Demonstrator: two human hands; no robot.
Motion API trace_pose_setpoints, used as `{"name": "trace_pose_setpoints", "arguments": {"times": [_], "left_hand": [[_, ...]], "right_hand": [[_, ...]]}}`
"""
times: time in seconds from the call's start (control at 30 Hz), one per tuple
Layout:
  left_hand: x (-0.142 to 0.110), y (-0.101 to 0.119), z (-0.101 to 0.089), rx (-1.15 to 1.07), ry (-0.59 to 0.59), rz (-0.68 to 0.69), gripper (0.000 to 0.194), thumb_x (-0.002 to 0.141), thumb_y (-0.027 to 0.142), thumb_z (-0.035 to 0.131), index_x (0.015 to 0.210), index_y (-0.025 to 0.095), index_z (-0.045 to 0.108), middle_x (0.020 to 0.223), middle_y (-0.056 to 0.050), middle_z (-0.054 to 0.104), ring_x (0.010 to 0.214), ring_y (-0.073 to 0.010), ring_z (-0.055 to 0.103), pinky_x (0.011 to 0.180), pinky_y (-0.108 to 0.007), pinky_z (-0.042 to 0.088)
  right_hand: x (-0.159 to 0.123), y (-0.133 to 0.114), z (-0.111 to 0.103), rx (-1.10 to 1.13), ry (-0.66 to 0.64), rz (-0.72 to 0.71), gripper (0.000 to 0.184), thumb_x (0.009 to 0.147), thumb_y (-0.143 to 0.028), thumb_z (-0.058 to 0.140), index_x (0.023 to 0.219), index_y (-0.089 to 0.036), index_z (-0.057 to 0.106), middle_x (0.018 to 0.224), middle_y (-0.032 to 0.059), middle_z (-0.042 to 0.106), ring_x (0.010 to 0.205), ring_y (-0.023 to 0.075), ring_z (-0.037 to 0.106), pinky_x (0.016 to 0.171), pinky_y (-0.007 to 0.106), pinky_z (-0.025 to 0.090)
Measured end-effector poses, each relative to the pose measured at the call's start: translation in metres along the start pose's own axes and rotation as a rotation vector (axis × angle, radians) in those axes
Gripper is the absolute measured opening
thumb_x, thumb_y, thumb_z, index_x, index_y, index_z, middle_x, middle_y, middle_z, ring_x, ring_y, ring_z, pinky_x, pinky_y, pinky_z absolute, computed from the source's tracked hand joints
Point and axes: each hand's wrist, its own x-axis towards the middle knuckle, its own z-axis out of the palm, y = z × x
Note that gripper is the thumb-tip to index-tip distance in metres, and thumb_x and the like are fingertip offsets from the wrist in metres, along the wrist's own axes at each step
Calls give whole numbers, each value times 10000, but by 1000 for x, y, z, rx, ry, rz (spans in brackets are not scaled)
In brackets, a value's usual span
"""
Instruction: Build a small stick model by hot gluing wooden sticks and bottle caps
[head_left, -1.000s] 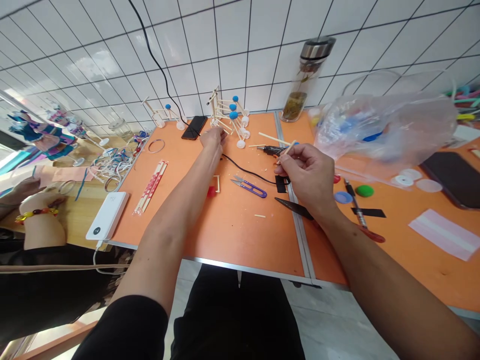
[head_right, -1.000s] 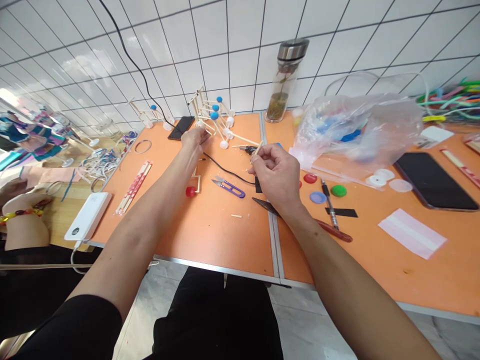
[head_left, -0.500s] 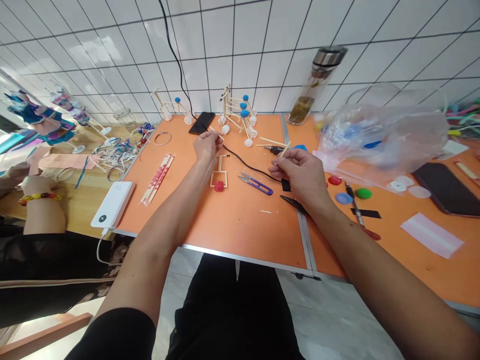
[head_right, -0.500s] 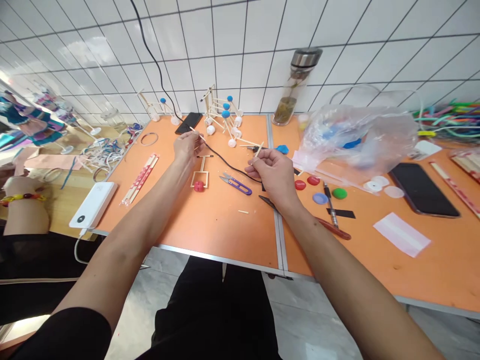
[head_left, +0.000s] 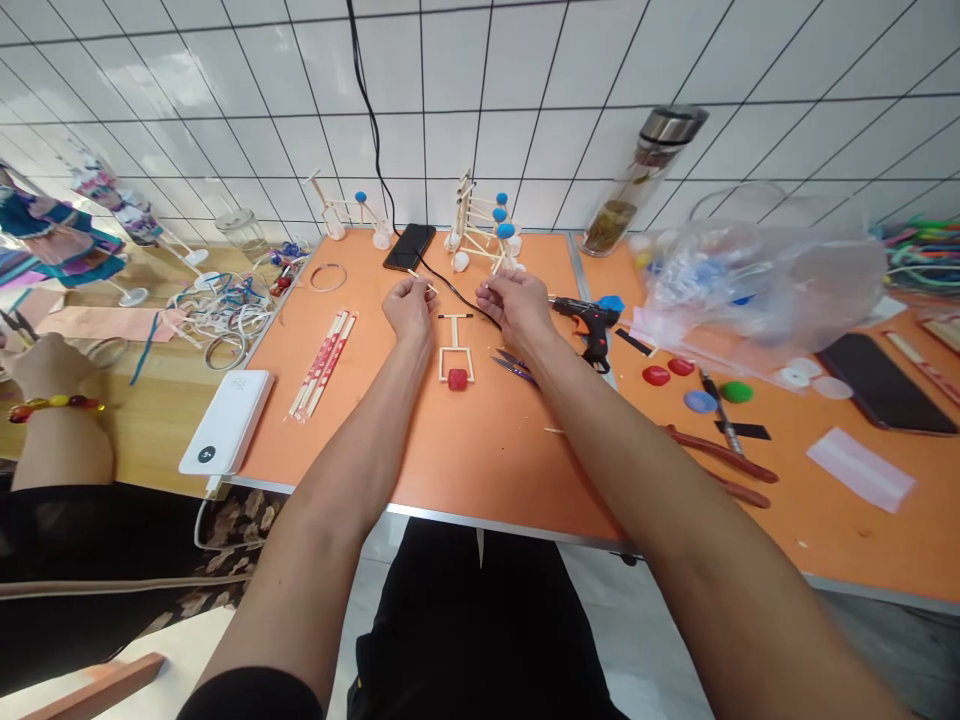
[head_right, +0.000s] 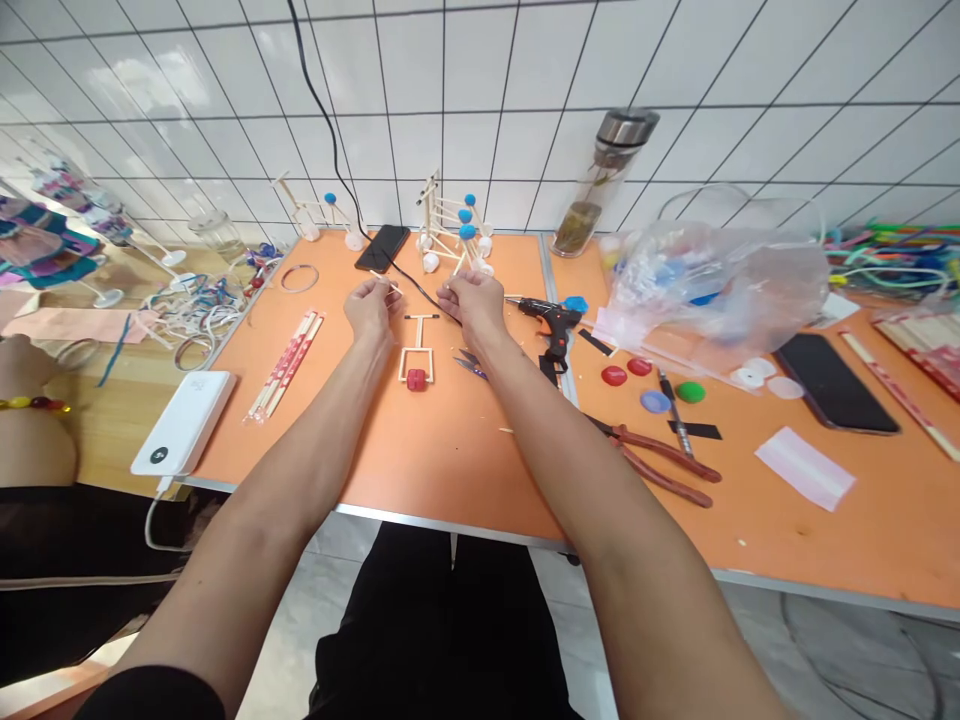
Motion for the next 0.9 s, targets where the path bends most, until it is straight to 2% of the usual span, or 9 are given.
{"name": "trace_pose_setpoints", "arguments": {"times": [0.3,0.57,0.9], "left_hand": [[-8,-4,3,4,-51,16,262,995,110,712,741,177,709,728,26,674,617,-73,620,618,-182,474],[-8,-13,4,-6,-69,32,258,986,100,710,736,164,709,693,34,664,591,-68,613,577,-172,461],[-9,-10,6,-19,-48,-1,228,993,89,718,778,164,696,725,39,691,581,-65,625,567,-183,478]], "right_hand": [[18,1,20,19,55,-3,276,937,33,657,796,-201,616,621,-60,674,611,63,694,587,142,634],[29,2,22,23,58,8,265,1017,12,615,843,-187,620,636,-52,678,602,72,699,593,153,627],[31,1,22,25,54,2,259,994,19,632,826,-178,628,639,-38,683,613,71,697,602,140,623]]}}
